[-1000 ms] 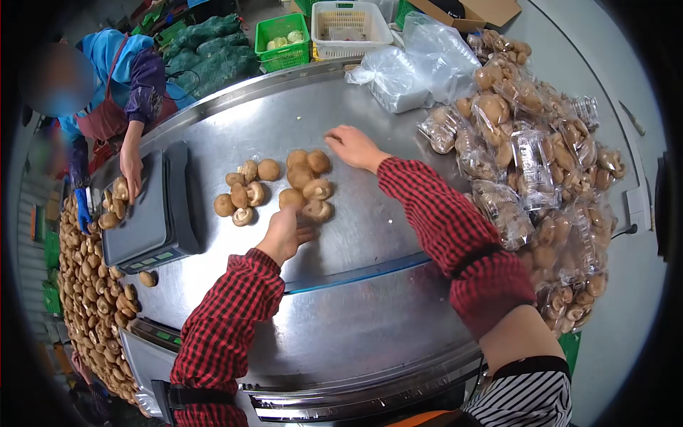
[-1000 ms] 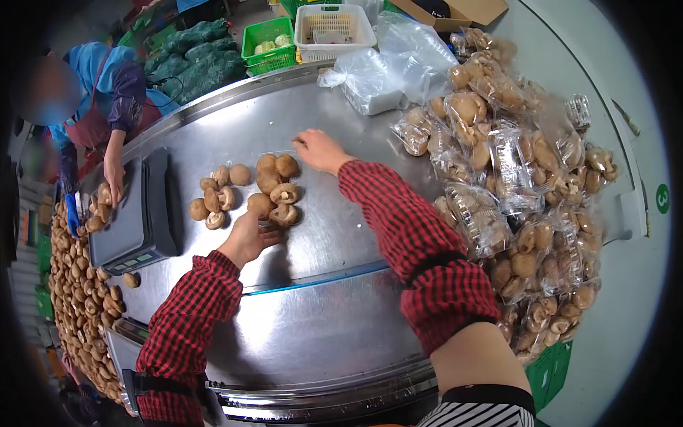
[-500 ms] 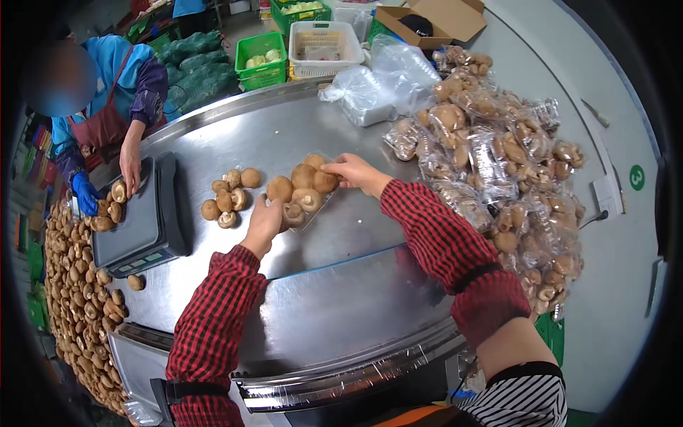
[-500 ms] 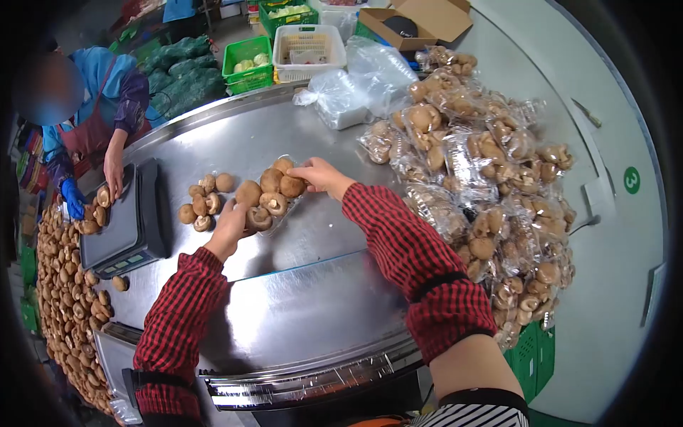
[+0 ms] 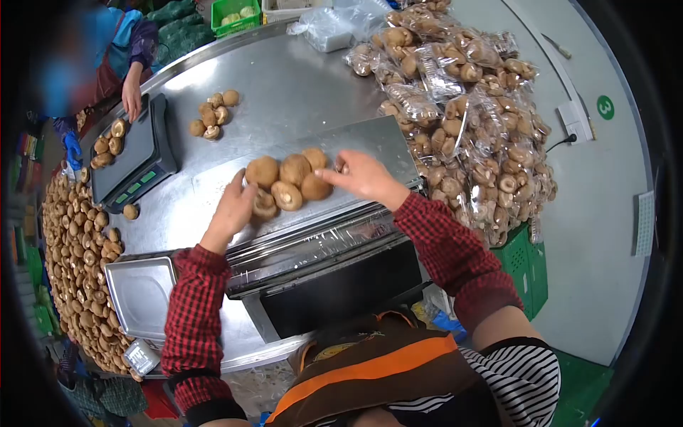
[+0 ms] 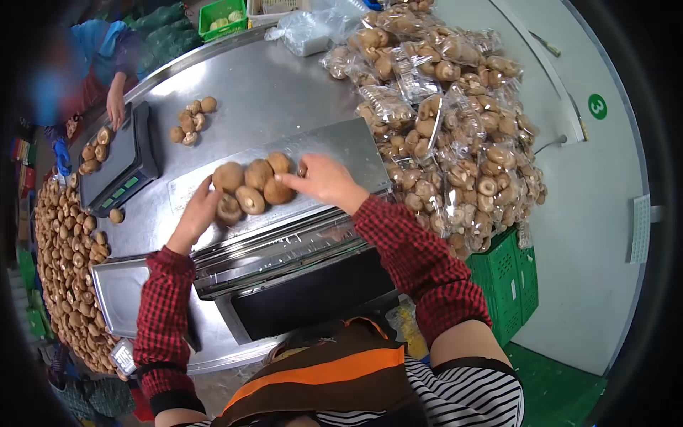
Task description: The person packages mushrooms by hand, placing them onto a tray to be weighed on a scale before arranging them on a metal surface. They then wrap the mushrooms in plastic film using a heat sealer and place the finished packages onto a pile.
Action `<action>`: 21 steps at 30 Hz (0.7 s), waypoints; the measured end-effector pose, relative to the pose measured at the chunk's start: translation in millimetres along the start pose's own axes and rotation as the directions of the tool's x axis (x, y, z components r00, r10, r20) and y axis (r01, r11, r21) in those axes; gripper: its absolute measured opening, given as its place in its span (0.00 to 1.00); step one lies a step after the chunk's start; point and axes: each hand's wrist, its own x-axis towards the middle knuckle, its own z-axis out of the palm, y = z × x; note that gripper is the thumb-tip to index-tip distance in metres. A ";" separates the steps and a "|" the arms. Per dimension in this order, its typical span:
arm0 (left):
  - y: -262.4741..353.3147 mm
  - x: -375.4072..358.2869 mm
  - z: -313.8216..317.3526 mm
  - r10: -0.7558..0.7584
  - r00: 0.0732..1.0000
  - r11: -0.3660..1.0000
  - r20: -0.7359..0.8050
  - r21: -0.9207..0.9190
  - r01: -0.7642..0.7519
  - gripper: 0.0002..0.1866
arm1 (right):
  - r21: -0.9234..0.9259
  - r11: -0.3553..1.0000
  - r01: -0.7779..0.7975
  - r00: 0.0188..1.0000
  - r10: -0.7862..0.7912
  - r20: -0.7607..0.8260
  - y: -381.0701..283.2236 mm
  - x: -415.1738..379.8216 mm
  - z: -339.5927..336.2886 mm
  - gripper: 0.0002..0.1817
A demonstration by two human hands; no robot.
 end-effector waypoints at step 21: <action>-4.3 -185.1 -12.7 -0.013 0.900 0.046 0.435 -0.899 0.435 0.21 | 0.685 -0.184 -0.705 0.709 -0.191 0.679 46.4 -137.8 -7.8 0.15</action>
